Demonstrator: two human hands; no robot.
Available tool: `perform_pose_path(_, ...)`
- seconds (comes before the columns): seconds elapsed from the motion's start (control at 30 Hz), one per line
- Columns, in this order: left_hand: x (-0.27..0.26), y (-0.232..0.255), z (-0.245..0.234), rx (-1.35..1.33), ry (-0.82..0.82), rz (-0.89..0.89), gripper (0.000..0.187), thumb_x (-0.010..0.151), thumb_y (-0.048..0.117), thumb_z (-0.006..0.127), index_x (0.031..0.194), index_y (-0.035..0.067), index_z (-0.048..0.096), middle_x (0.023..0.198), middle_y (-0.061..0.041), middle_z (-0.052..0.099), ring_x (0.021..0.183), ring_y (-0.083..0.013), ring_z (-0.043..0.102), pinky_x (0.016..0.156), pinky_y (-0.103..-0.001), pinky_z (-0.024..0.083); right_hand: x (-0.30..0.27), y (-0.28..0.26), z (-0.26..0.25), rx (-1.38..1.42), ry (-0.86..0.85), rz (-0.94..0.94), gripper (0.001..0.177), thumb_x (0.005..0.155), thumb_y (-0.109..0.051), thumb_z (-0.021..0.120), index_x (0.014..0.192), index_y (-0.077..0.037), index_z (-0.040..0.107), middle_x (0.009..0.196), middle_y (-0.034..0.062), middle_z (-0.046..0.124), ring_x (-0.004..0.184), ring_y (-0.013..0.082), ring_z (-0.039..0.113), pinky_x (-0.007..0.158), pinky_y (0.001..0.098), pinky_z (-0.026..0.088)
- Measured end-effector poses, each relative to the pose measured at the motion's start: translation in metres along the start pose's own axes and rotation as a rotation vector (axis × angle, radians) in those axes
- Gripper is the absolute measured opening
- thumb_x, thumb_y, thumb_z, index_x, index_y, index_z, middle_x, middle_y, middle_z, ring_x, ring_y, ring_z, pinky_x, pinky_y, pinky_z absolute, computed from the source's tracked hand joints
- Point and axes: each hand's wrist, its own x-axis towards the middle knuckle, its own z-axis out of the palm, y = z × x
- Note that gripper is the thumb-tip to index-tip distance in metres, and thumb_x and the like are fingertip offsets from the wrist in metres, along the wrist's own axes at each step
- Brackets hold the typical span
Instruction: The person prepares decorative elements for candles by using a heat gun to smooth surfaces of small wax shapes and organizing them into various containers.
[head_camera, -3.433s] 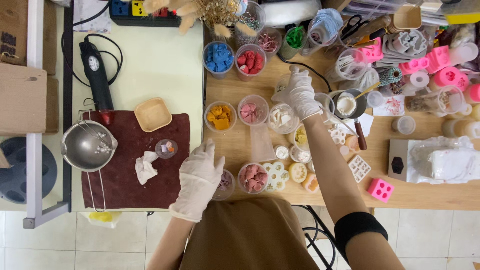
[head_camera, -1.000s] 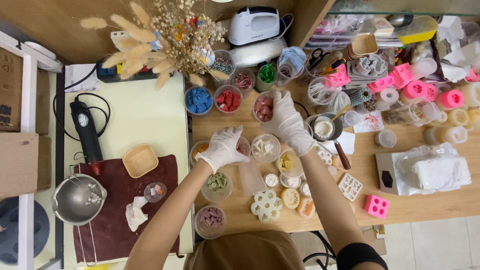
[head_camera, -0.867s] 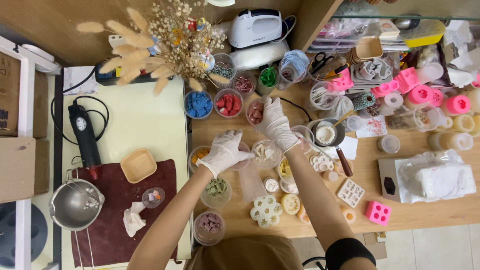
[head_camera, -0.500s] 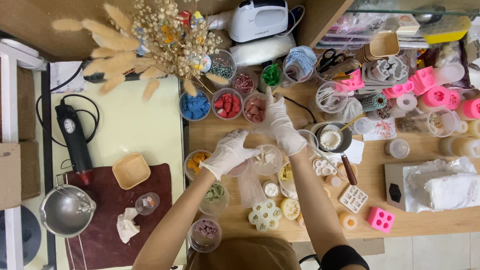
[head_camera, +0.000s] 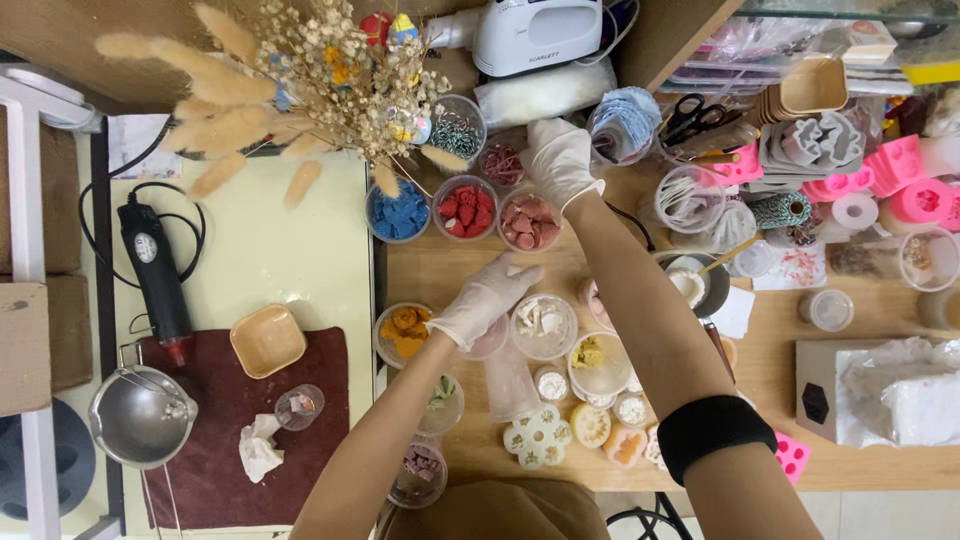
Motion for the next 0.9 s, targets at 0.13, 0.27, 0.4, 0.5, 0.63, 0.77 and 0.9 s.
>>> perform_pose_path(0.13,0.031,-0.010,0.010,-0.288,0.089,0.036,0.058,0.096,0.043,0.059,0.138,0.003,0.059,0.120,-0.017,0.074,0.107,-0.0285,0.068,0.096,-0.037,0.052,0.008,0.003,0.014,-0.159,0.141,-0.064,0.014,0.083,-0.028,0.076,0.085,-0.015,0.077,0.078,0.0109,0.075,0.073,0.0290,0.075,0.061,0.0398,0.058)
perform_pose_path(0.27,0.029,-0.008,0.002,-0.431,0.126,0.114,0.045,0.097,0.036,0.064,0.130,0.005,0.060,0.120,-0.008,0.072,0.109,-0.0178,0.065,0.097,-0.031,0.047,0.009,0.006,0.017,-0.149,0.226,-0.124,0.011,0.083,-0.026,0.075,0.086,-0.016,0.076,0.077,0.0103,0.075,0.070,0.0278,0.075,0.061,0.0389,0.057)
perform_pose_path(0.4,0.030,-0.007,0.000,-0.459,0.112,0.070,0.037,0.096,0.031,0.067,0.122,0.005,0.067,0.114,-0.006,0.075,0.104,-0.0159,0.065,0.095,-0.030,0.047,0.012,0.006,0.023,-0.204,0.277,-0.133,0.005,0.089,-0.020,0.072,0.090,-0.015,0.073,0.076,0.0079,0.075,0.068,0.0248,0.075,0.059,0.0377,0.056)
perform_pose_path(0.5,0.045,-0.019,0.010,-0.564,0.108,0.147,0.038,0.092,0.027,0.068,0.124,0.006,0.066,0.113,-0.003,0.074,0.100,-0.0132,0.064,0.092,-0.029,0.048,0.013,0.003,0.020,-0.223,0.291,-0.134,0.005,0.090,-0.019,0.071,0.092,-0.015,0.071,0.076,0.0076,0.075,0.069,0.0247,0.075,0.059,0.0376,0.056)
perform_pose_path(0.63,0.066,-0.036,0.018,-0.606,0.070,0.016,0.031,0.094,0.022,0.070,0.115,-0.001,0.071,0.101,-0.008,0.072,0.090,-0.0167,0.061,0.086,-0.032,0.050,-0.006,0.004,-0.014,-0.038,0.216,-0.083,0.040,0.089,-0.044,0.072,0.097,-0.005,0.068,0.075,0.0151,0.073,0.068,0.0339,0.073,0.058,0.0439,0.055)
perform_pose_path(0.77,0.083,-0.045,0.028,-0.726,0.104,0.169,0.025,0.090,0.017,0.068,0.111,0.003,0.071,0.099,-0.003,0.072,0.088,-0.0126,0.064,0.082,-0.030,0.051,-0.052,0.026,-0.041,0.419,0.309,0.092,0.030,0.100,-0.034,0.065,0.102,-0.005,0.071,0.086,0.0215,0.073,0.082,0.0396,0.072,0.073,0.0474,0.057)
perform_pose_path(0.9,0.100,-0.053,0.036,-0.767,0.103,0.121,0.023,0.092,0.019,0.070,0.107,0.002,0.071,0.097,-0.004,0.074,0.086,-0.0117,0.069,0.080,-0.027,0.054,-0.120,0.054,-0.018,0.718,0.148,0.191,0.037,0.100,-0.029,0.060,0.124,-0.001,0.062,0.094,0.0215,0.074,0.086,0.0338,0.073,0.077,0.0421,0.056)
